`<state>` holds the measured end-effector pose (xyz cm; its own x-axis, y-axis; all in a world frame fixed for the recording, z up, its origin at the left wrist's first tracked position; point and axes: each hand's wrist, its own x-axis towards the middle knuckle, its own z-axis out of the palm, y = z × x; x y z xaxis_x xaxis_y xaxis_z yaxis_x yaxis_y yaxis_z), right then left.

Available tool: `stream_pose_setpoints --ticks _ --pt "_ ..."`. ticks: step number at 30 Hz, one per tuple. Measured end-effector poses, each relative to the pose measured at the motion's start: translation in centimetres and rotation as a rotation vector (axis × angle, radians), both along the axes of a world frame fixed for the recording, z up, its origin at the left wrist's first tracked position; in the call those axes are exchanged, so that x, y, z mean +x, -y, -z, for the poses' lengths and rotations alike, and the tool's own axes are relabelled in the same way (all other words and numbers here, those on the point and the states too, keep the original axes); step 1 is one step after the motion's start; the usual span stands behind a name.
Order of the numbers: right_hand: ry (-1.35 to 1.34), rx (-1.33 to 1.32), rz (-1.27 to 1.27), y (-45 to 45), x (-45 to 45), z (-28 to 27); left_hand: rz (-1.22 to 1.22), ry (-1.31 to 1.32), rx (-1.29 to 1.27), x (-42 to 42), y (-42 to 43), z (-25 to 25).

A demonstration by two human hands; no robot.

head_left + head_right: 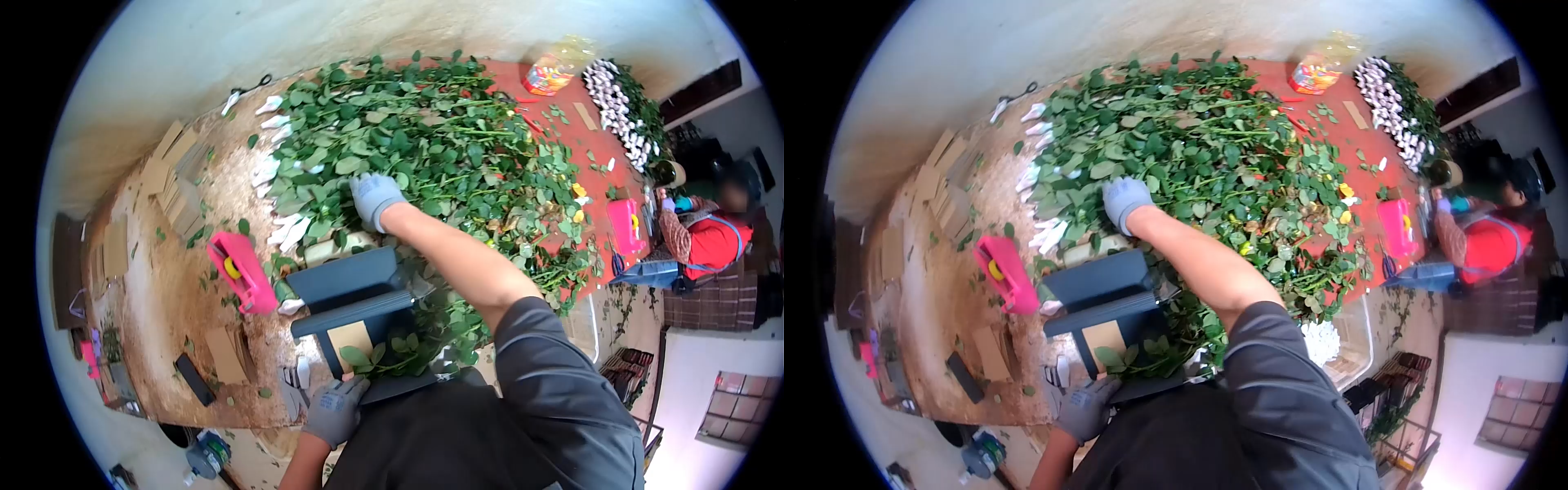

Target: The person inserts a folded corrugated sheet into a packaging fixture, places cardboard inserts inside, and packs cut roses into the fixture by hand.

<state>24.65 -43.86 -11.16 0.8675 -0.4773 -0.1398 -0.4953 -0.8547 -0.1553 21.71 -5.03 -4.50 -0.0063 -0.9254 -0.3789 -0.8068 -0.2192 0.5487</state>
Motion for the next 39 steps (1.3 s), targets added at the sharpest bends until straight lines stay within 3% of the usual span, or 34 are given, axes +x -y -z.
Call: stream_pose_setpoints --ticks 5,8,15,19,21,25,29,35,37,39 --pt "-0.092 -0.162 -0.081 -1.1 -2.5 3.1 0.018 0.026 -0.006 0.0 0.0 0.1" --pt "-0.040 -0.060 -0.054 -1.6 -3.8 1.4 0.003 0.013 0.002 0.0 -0.1 0.1" --pt "-0.222 0.211 -0.197 0.5 -4.1 -1.1 0.012 0.023 -0.061 0.0 -0.8 1.0" --pt "0.085 0.156 0.031 2.6 -1.1 -3.1 0.004 0.040 -0.047 -0.1 -1.1 1.4" --pt "0.145 -0.083 0.092 4.3 0.6 -1.1 0.012 0.056 -0.028 -0.1 -0.9 1.1" --pt "-0.052 -0.161 0.236 5.8 1.7 1.5 0.028 0.031 0.004 0.0 -0.7 0.9" --pt "-0.187 -0.119 0.206 6.1 1.8 2.5 0.018 0.001 0.063 0.0 -0.1 -0.2" --pt "0.038 -0.474 0.080 8.0 -1.0 -5.0 0.034 0.022 -0.024 0.1 -1.1 1.5" --pt "0.210 -0.386 0.105 9.5 -1.5 -8.2 0.010 -0.008 -0.032 0.1 -0.7 1.0" --pt "0.265 -0.122 0.053 10.8 -2.5 -11.1 -0.018 -0.037 -0.037 0.0 -0.8 0.7"
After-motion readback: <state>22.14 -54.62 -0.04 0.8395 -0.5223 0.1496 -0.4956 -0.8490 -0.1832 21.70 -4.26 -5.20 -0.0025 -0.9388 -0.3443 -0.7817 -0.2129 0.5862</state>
